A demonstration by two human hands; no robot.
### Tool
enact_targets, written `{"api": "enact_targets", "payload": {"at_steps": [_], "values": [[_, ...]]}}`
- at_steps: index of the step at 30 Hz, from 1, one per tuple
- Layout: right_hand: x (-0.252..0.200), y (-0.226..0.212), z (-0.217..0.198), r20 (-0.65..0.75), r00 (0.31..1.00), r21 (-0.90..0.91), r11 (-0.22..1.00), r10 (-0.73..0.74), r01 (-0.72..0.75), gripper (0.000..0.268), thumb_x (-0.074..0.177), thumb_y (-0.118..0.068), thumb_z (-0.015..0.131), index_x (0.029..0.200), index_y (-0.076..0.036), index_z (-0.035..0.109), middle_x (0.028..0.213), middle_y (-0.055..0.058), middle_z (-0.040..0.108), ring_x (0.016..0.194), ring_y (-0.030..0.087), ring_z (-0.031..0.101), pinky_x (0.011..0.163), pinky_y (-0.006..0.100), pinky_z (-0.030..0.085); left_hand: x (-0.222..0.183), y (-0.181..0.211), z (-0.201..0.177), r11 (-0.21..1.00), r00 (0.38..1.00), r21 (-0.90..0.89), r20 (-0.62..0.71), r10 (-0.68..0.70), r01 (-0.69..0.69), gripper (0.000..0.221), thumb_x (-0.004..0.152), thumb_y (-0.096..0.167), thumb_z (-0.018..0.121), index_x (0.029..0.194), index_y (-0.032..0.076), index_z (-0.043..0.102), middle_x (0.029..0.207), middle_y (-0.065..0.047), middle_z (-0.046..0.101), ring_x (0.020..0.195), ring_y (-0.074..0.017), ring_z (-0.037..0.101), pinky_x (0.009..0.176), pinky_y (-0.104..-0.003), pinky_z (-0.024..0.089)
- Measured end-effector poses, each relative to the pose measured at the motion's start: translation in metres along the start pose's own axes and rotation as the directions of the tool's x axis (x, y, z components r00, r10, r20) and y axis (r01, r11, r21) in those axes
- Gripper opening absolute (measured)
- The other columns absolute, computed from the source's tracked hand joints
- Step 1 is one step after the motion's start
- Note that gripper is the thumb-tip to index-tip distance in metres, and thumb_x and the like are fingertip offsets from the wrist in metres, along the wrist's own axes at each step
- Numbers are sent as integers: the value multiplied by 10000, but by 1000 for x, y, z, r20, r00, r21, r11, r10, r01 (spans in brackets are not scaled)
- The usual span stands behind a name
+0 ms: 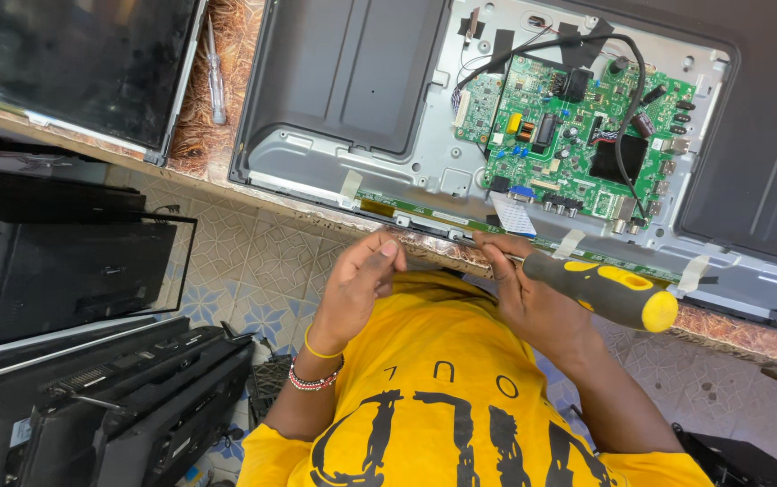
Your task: The person uses a screwdriver to remove screws from a disassembled television chassis, then detaches a plastic bezel and disconnects ribbon cables from the mainboard. They later reattach the bezel and secure it with screws.
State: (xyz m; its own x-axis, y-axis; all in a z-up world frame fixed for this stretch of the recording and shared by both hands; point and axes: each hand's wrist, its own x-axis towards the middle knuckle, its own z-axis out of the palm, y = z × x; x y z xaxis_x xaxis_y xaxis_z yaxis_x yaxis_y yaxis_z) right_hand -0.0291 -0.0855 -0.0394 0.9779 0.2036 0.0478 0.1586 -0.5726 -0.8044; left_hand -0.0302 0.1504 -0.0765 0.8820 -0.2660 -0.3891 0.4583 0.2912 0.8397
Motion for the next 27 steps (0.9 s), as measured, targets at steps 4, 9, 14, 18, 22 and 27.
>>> {"api": "enact_targets", "payload": {"at_steps": [4,9,14,18,22,27], "values": [[6,-16,4,-33,994,-199,975,-103,94,202,1038,-191,612,1043,-40,746,946,209,774,899,401,748,767,449,618,-2,33,26,925,951,226,46,305,-307,264,973,269,614,1061,36,701,706,33,355,639,-55,370,556,-212,387],[-19,27,12,154,982,65,991,108,-119,302,949,-37,611,1136,196,657,912,495,643,904,623,610,863,659,579,-10,82,58,767,740,183,472,480,-614,523,1011,348,641,1485,149,548,1290,-146,685,1255,-282,635,1081,-441,504],[-9,42,16,225,974,454,882,21,-124,683,679,26,711,1354,-71,672,1256,178,741,1172,432,678,1004,503,527,0,78,67,606,760,467,305,573,-644,330,850,331,816,1124,154,761,732,-2,509,673,-195,553,658,-336,482],[1,22,20,100,991,279,959,-85,54,485,759,-20,823,1228,2,702,1121,269,734,1030,473,693,894,573,585,15,60,74,536,666,501,115,737,-679,336,748,375,898,818,145,664,663,33,458,591,-175,501,563,-320,417],[5,15,18,149,982,211,974,-119,86,344,865,-174,751,1134,32,689,1048,205,726,953,438,678,897,486,584,13,66,72,514,689,529,201,697,-675,289,778,278,847,911,182,609,682,64,391,624,-161,484,650,-313,445],[4,28,14,267,962,252,968,-46,-24,311,832,-149,705,1081,34,671,989,215,716,986,450,680,875,464,577,9,72,56,723,819,394,364,444,-567,545,853,348,842,1352,219,665,717,25,464,702,-83,529,752,-261,488]]}}
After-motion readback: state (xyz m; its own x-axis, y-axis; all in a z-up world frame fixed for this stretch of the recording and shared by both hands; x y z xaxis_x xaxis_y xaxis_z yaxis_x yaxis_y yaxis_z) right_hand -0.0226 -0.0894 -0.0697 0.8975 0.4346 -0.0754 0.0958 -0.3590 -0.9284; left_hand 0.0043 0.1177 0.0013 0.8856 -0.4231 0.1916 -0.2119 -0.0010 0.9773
